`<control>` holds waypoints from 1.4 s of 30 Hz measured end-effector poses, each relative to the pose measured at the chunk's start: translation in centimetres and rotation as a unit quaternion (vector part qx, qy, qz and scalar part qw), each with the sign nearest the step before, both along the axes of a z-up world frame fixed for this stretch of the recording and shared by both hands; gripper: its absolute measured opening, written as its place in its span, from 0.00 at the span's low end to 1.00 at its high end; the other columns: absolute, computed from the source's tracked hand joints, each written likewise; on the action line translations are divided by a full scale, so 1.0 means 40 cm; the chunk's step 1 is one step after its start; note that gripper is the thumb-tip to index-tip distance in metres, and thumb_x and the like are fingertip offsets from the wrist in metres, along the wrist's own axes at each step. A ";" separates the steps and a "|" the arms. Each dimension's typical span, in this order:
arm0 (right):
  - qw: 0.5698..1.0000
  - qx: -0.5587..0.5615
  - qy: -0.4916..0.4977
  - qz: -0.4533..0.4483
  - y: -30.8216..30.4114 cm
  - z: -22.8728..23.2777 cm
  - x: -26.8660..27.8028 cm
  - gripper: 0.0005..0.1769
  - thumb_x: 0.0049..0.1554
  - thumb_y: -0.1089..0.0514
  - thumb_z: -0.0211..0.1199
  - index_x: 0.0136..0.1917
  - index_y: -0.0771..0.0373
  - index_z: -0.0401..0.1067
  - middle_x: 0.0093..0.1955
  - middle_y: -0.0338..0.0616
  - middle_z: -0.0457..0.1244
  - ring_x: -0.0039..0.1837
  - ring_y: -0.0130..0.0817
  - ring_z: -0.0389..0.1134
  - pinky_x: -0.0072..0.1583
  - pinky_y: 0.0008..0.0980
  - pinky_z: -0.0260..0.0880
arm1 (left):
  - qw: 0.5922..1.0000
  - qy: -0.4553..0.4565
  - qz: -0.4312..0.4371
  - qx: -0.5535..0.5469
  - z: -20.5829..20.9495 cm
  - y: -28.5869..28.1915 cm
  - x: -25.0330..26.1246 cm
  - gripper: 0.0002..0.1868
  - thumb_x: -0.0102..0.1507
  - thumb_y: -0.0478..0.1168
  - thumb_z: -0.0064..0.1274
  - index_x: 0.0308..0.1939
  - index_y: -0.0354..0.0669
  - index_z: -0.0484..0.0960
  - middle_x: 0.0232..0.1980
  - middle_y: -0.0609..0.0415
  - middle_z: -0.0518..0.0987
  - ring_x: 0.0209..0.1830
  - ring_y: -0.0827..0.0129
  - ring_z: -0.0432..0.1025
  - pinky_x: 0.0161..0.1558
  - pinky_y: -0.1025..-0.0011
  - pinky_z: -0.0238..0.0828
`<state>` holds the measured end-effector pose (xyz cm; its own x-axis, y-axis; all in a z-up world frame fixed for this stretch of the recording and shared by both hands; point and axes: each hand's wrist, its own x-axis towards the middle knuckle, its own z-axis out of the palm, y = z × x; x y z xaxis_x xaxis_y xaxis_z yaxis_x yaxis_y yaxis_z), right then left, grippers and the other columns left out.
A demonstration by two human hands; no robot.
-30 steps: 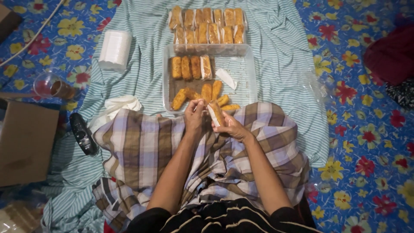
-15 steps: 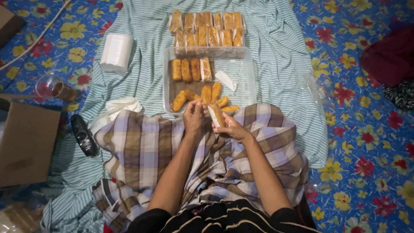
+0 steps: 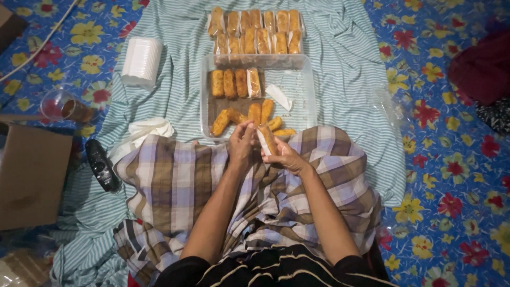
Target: Wrapping individual rectangular snacks in small paper wrappers while sitting on the floor.
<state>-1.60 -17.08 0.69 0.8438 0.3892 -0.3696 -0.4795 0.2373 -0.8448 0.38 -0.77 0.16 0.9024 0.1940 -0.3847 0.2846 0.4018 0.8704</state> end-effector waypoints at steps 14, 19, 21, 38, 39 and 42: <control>1.000 0.000 -0.004 0.009 0.002 -0.001 0.000 0.43 0.44 0.73 0.74 0.70 0.56 0.65 0.51 0.43 0.69 0.50 0.31 0.72 0.54 0.30 0.75 | 0.998 -0.025 -0.032 0.052 -0.025 0.003 0.007 0.12 0.67 0.46 0.58 0.51 0.49 0.86 0.41 0.55 0.82 0.35 0.76 0.74 0.33 0.78 0.74; 1.000 -0.003 -0.005 0.011 0.001 -0.008 0.001 0.42 0.44 0.72 0.75 0.70 0.57 0.65 0.49 0.43 0.69 0.50 0.31 0.72 0.53 0.30 0.75 | 0.998 -0.010 -0.011 0.054 -0.038 -0.002 0.020 0.08 0.67 0.46 0.57 0.44 0.49 0.86 0.34 0.56 0.80 0.28 0.75 0.72 0.27 0.79 0.71; 1.000 -0.005 -0.008 0.010 0.002 -0.010 0.001 0.42 0.44 0.72 0.75 0.69 0.57 0.66 0.50 0.43 0.69 0.50 0.31 0.72 0.53 0.30 0.75 | 0.999 -0.005 0.000 0.048 -0.043 0.001 0.023 0.07 0.67 0.46 0.56 0.42 0.50 0.85 0.31 0.56 0.79 0.25 0.75 0.71 0.25 0.80 0.70; 1.000 -0.005 -0.004 0.003 0.003 0.010 -0.003 0.38 0.43 0.70 0.76 0.65 0.58 0.67 0.48 0.46 0.70 0.48 0.31 0.73 0.51 0.30 0.75 | 0.999 -0.020 -0.029 0.003 -0.086 0.004 0.022 0.13 0.67 0.41 0.56 0.55 0.44 0.83 0.40 0.48 0.81 0.25 0.75 0.72 0.26 0.81 0.71; 1.000 -0.005 -0.005 0.003 0.005 0.012 -0.003 0.38 0.43 0.70 0.76 0.65 0.58 0.67 0.48 0.46 0.70 0.48 0.31 0.73 0.51 0.30 0.75 | 0.999 -0.021 -0.029 0.003 -0.085 0.003 0.020 0.13 0.67 0.41 0.56 0.55 0.44 0.83 0.40 0.48 0.81 0.25 0.75 0.72 0.26 0.81 0.71; 1.000 -0.008 -0.003 -0.001 0.007 0.017 -0.006 0.37 0.43 0.71 0.76 0.65 0.58 0.68 0.47 0.46 0.70 0.48 0.31 0.73 0.51 0.30 0.76 | 0.999 -0.019 -0.029 -0.006 -0.081 0.000 0.013 0.15 0.66 0.40 0.56 0.56 0.44 0.83 0.44 0.49 0.80 0.27 0.75 0.72 0.28 0.79 0.74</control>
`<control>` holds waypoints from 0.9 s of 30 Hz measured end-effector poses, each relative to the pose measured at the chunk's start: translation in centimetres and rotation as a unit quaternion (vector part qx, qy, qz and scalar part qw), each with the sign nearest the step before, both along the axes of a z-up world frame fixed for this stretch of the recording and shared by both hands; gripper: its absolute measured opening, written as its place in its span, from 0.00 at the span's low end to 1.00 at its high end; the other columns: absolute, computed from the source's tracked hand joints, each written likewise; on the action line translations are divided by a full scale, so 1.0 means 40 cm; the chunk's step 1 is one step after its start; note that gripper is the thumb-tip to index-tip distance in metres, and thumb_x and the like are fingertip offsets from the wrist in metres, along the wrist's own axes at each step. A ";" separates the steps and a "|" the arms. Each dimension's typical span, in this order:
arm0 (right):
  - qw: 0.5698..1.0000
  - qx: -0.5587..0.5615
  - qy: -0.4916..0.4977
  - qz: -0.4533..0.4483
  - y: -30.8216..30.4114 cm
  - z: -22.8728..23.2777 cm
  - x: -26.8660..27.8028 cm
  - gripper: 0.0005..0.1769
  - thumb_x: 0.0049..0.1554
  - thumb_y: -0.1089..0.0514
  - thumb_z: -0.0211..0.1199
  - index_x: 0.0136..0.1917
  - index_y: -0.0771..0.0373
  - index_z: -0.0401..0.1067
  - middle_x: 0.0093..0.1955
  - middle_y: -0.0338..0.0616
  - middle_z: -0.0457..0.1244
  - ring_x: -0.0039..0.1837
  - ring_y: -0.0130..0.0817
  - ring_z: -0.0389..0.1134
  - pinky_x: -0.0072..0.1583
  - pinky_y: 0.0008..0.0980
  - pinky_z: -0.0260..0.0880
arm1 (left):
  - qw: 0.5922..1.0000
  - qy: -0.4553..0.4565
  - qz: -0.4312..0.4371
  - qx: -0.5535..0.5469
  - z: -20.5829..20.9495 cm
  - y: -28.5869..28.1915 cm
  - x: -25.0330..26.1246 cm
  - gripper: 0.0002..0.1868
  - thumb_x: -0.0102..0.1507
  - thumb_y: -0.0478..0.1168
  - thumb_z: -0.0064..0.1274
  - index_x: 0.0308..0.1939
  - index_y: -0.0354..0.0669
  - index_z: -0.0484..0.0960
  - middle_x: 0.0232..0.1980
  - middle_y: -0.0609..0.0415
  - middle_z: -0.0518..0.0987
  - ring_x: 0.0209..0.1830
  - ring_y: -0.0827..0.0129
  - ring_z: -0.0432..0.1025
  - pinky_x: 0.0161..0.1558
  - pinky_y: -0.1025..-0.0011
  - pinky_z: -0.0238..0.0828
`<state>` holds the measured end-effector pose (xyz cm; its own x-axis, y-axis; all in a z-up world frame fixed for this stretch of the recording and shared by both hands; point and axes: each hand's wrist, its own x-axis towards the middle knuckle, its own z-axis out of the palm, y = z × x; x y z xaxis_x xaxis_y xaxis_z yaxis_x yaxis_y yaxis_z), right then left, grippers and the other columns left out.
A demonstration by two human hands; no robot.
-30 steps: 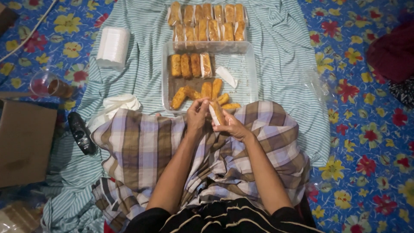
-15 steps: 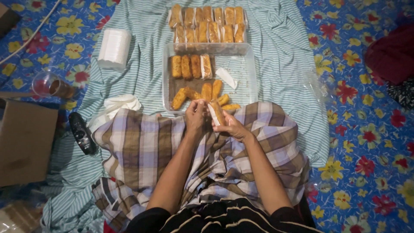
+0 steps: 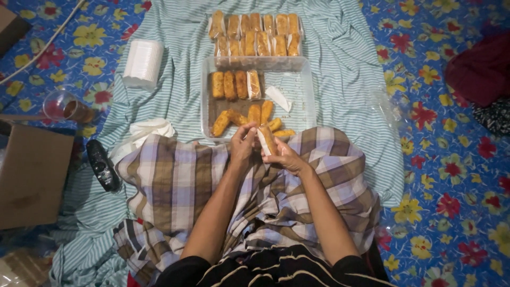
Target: Wrapping individual rectangular snacks in small paper wrappers while sitting on the floor.
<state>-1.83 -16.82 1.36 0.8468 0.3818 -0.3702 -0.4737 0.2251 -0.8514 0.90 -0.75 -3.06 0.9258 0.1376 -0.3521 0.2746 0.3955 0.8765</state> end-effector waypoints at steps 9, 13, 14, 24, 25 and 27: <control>1.000 -0.003 -0.001 -0.001 0.001 0.008 0.002 0.37 0.43 0.71 0.76 0.64 0.58 0.68 0.46 0.46 0.69 0.47 0.31 0.73 0.50 0.29 0.75 | 1.000 -0.002 -0.011 0.009 -0.022 0.000 0.005 0.14 0.66 0.40 0.56 0.55 0.44 0.84 0.46 0.51 0.81 0.33 0.74 0.76 0.31 0.80 0.75; 1.000 -0.002 -0.001 -0.005 0.002 0.009 0.001 0.38 0.43 0.71 0.76 0.65 0.58 0.68 0.47 0.46 0.69 0.47 0.31 0.73 0.50 0.29 0.76 | 1.000 0.000 -0.017 0.017 -0.022 0.000 0.008 0.12 0.66 0.41 0.56 0.53 0.46 0.85 0.45 0.52 0.82 0.33 0.74 0.76 0.31 0.81 0.75; 1.000 -0.002 -0.002 -0.005 0.002 0.009 0.001 0.37 0.43 0.71 0.76 0.65 0.58 0.68 0.47 0.45 0.70 0.47 0.31 0.73 0.50 0.29 0.76 | 1.000 -0.001 -0.017 0.017 -0.022 0.001 0.008 0.12 0.66 0.41 0.56 0.53 0.46 0.85 0.45 0.53 0.82 0.34 0.74 0.76 0.32 0.81 0.75; 1.000 -0.001 -0.003 0.000 0.000 -0.014 0.003 0.40 0.44 0.71 0.76 0.67 0.56 0.67 0.50 0.45 0.69 0.50 0.32 0.72 0.53 0.31 0.75 | 0.999 -0.004 -0.022 0.024 0.006 -0.002 -0.002 0.12 0.67 0.42 0.55 0.53 0.47 0.85 0.46 0.53 0.82 0.36 0.74 0.76 0.34 0.78 0.77; 1.000 -0.003 -0.003 0.000 0.000 -0.013 0.002 0.40 0.44 0.71 0.76 0.67 0.56 0.67 0.50 0.45 0.69 0.50 0.32 0.72 0.53 0.31 0.75 | 1.000 -0.007 -0.018 0.023 0.009 -0.002 -0.005 0.12 0.67 0.41 0.55 0.53 0.46 0.84 0.46 0.53 0.82 0.36 0.74 0.76 0.34 0.78 0.77; 1.000 -0.004 -0.002 0.000 0.000 -0.017 0.002 0.40 0.44 0.71 0.76 0.67 0.57 0.67 0.51 0.45 0.69 0.51 0.33 0.72 0.53 0.32 0.75 | 1.000 -0.009 -0.014 0.022 0.021 -0.002 -0.012 0.12 0.67 0.40 0.54 0.54 0.46 0.84 0.47 0.53 0.81 0.36 0.75 0.76 0.35 0.78 0.77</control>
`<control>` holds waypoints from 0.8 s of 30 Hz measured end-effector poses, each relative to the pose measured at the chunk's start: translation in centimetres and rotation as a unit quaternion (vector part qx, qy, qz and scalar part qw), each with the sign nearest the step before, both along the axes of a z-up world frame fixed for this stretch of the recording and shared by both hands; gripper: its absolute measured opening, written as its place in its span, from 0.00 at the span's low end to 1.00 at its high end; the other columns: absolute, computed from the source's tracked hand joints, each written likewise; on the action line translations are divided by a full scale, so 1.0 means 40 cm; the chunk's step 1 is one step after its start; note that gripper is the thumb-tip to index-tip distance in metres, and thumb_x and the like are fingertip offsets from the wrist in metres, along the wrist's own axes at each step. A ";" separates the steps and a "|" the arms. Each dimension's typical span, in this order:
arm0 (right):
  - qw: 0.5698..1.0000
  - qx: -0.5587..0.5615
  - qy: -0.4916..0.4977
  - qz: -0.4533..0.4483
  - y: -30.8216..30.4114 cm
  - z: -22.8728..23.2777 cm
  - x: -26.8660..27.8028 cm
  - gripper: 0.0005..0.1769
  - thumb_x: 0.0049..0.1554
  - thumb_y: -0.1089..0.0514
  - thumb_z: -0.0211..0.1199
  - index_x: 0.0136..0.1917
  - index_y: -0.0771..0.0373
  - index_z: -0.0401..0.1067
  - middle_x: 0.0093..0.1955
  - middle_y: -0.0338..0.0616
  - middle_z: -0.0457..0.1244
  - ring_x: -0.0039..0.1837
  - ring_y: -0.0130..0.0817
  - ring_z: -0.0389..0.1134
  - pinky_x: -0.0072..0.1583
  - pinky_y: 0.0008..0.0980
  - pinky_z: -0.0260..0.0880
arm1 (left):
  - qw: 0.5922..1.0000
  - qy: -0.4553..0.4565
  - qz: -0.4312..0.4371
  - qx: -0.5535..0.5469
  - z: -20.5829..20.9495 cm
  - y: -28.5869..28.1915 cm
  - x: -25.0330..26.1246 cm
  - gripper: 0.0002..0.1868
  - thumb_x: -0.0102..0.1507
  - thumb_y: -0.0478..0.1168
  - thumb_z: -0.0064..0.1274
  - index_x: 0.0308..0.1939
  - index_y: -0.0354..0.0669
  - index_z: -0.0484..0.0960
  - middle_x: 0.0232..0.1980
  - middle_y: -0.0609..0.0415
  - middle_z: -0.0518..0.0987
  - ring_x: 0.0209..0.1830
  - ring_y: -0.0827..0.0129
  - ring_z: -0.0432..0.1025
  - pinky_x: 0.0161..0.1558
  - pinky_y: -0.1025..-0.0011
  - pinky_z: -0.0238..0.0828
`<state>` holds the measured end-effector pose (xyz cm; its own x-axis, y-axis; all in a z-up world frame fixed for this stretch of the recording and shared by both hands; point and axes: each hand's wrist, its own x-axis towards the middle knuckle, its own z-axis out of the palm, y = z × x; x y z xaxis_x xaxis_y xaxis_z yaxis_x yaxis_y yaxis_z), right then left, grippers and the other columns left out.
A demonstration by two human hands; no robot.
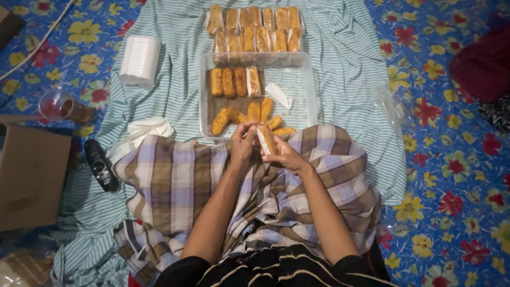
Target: Wrapping individual rectangular snacks in small paper wrappers while sitting on the floor.
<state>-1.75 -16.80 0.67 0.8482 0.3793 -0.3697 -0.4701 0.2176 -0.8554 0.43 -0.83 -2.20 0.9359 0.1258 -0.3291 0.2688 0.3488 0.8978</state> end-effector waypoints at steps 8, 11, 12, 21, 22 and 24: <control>1.000 0.005 0.001 0.005 -0.006 -0.034 0.004 0.43 0.45 0.72 0.74 0.72 0.56 0.64 0.59 0.45 0.68 0.56 0.34 0.71 0.58 0.34 0.73 | 1.000 -0.015 0.006 0.017 -0.011 0.007 0.009 0.09 0.68 0.41 0.55 0.50 0.48 0.83 0.44 0.57 0.79 0.36 0.77 0.74 0.35 0.80 0.75; 1.000 0.011 0.003 0.007 -0.008 -0.054 0.006 0.45 0.45 0.73 0.74 0.73 0.56 0.63 0.61 0.46 0.67 0.57 0.36 0.71 0.59 0.36 0.73 | 1.000 -0.015 0.015 0.015 -0.047 0.006 0.015 0.08 0.67 0.40 0.55 0.50 0.48 0.83 0.43 0.57 0.78 0.34 0.77 0.74 0.34 0.80 0.75; 1.000 0.011 0.003 0.007 -0.009 -0.055 0.006 0.45 0.45 0.73 0.74 0.73 0.56 0.63 0.61 0.46 0.67 0.57 0.36 0.71 0.59 0.36 0.73 | 1.000 -0.015 0.015 0.015 -0.040 0.005 0.012 0.08 0.67 0.40 0.55 0.50 0.48 0.83 0.43 0.57 0.78 0.34 0.77 0.74 0.34 0.80 0.75; 1.000 0.007 0.008 0.006 -0.012 -0.057 0.008 0.44 0.45 0.72 0.74 0.72 0.57 0.64 0.56 0.45 0.68 0.53 0.33 0.72 0.55 0.33 0.75 | 0.999 -0.019 0.026 0.021 -0.038 0.004 0.010 0.08 0.68 0.41 0.54 0.51 0.48 0.82 0.44 0.55 0.79 0.36 0.73 0.76 0.34 0.78 0.75; 1.000 0.006 0.008 0.003 -0.013 -0.060 0.009 0.45 0.45 0.72 0.74 0.73 0.57 0.63 0.57 0.45 0.68 0.53 0.34 0.72 0.55 0.33 0.75 | 0.999 -0.018 0.022 0.021 -0.036 0.004 0.008 0.10 0.67 0.40 0.55 0.52 0.47 0.82 0.45 0.54 0.79 0.36 0.72 0.75 0.35 0.76 0.76; 1.000 0.003 0.005 0.001 -0.012 -0.054 0.009 0.45 0.45 0.72 0.74 0.73 0.58 0.62 0.58 0.45 0.67 0.53 0.35 0.72 0.55 0.34 0.75 | 0.999 -0.021 0.018 0.019 -0.040 0.001 0.008 0.11 0.67 0.40 0.56 0.53 0.46 0.82 0.45 0.52 0.79 0.37 0.71 0.75 0.36 0.74 0.77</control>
<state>-1.37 -17.27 -1.49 0.8435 0.3836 -0.3761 -0.4796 0.2223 -0.8489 0.73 -0.79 -3.82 0.9433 0.1706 -0.2846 0.2194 0.3229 0.9207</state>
